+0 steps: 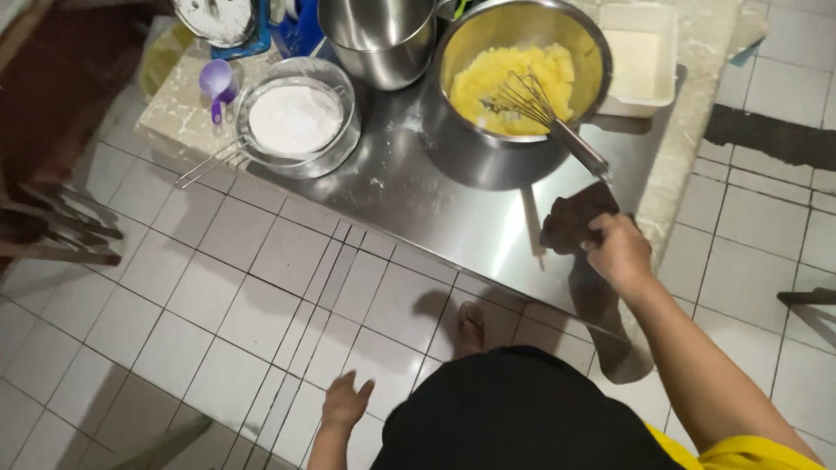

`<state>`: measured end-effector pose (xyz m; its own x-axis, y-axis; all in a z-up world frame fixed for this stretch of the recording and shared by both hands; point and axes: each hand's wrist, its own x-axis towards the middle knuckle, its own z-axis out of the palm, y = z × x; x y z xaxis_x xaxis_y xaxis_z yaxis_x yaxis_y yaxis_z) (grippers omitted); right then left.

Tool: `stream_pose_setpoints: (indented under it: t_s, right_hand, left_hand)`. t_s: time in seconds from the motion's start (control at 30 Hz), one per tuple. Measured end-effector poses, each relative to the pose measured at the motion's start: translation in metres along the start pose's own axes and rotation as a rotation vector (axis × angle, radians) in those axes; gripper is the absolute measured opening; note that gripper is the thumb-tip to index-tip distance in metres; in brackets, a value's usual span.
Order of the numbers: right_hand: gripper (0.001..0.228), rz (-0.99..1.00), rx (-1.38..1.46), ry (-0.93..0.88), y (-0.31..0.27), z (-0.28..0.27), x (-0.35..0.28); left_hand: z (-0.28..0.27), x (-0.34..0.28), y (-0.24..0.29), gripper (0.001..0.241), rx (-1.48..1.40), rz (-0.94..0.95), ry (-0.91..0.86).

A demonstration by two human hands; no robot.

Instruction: Measuring dry ingredients into a bowl and whisking a yellow batter in a large mixing bowl.

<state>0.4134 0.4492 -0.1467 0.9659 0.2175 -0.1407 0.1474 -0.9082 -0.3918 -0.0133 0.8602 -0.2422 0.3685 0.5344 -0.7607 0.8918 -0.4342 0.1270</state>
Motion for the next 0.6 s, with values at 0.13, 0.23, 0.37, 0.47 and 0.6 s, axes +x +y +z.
stream_pose_setpoints:
  t_s: [0.13, 0.23, 0.37, 0.47, 0.6]
  right_hand:
    - [0.023, -0.252, 0.244, 0.303, -0.033, -0.021, -0.012]
    - [0.041, 0.039, 0.259, -0.113, -0.107, -0.069, -0.032]
    - [0.042, -0.075, -0.022, 0.353, -0.069, 0.040, 0.001]
    - [0.082, 0.197, -0.049, 0.154, -0.092, 0.112, 0.009]
    - [0.070, -0.007, -0.076, 0.157, -0.166, 0.141, 0.020]
  left_hand:
    - [0.055, 0.061, -0.090, 0.102, 0.000, -0.162, -0.074]
    - [0.049, 0.078, -0.080, 0.070, 0.080, -0.265, -0.372]
    - [0.003, 0.106, -0.060, 0.064, 0.069, -0.363, -0.436]
    - [-0.042, 0.152, -0.055, 0.064, -0.027, -0.211, -0.352]
    - [-0.123, 0.238, -0.064, 0.059, 0.232, 0.158, -0.205]
